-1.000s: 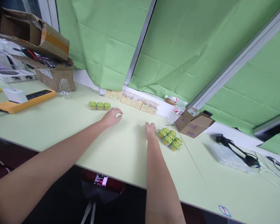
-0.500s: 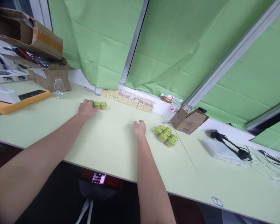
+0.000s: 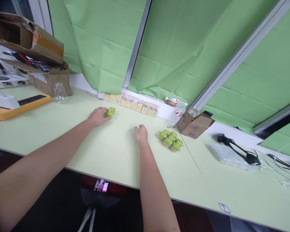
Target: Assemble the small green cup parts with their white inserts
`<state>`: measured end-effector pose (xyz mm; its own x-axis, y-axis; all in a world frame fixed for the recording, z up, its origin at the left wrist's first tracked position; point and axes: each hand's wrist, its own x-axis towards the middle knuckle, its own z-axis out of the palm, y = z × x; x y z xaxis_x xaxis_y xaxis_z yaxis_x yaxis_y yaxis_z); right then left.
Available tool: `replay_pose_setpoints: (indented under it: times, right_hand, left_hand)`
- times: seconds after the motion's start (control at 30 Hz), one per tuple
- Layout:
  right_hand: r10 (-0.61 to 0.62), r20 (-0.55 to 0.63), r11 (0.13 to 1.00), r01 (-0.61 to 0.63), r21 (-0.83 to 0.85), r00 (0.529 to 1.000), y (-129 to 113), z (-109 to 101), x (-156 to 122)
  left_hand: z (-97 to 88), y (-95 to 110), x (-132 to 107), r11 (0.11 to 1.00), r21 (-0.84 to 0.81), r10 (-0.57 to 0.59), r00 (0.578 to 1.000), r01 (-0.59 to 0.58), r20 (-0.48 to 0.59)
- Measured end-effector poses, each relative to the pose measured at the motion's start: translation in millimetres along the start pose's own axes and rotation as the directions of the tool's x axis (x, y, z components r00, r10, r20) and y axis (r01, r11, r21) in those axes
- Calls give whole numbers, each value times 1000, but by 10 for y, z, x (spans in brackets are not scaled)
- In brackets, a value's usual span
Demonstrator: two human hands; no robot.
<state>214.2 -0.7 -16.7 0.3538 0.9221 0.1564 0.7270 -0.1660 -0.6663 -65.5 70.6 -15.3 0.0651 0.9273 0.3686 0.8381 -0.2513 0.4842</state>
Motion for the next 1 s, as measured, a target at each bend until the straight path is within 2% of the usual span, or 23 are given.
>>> replay_pose_setpoints:
  times: [0.17,0.2,0.27,0.3,0.37,0.43,0.57,0.73,0.87,1.0]
  right_hand:
    - [-8,-7,1000,8,3,1000,-11,37,9]
    - [-5,-10,1000,5,-1,1000,-9,43,14]
    - [-4,-14,1000,4,-2,1000,0,52,23]
    - [-5,-13,1000,5,0,1000,7,55,26]
    - [-11,-8,1000,11,9,1000,19,56,29]
    - [-11,-5,1000,11,20,1000,23,58,31]
    - [-12,-4,999,12,32,1000,0,60,31]
    - [-36,7,999,36,41,999,-40,57,7]
    - [-82,18,996,81,37,996,-65,76,-21]
    - [-121,-9,991,121,55,993,-87,93,-35]
  left_hand:
    - [-50,216,136,994,52,104,978,-96,-180]
    - [-48,274,198,990,83,129,980,-118,-151]
    - [-32,372,343,979,163,126,992,-124,-6]
    - [-18,404,418,978,194,54,994,-71,94]
    - [13,426,539,971,239,-95,957,28,275]
    - [43,402,590,971,236,-97,945,22,311]
    - [77,327,460,962,221,86,949,-158,304]
    - [34,341,204,921,147,303,900,-362,314]
    - [-31,468,138,874,146,415,869,-463,268]
    - [-41,715,68,815,189,503,830,-548,239]
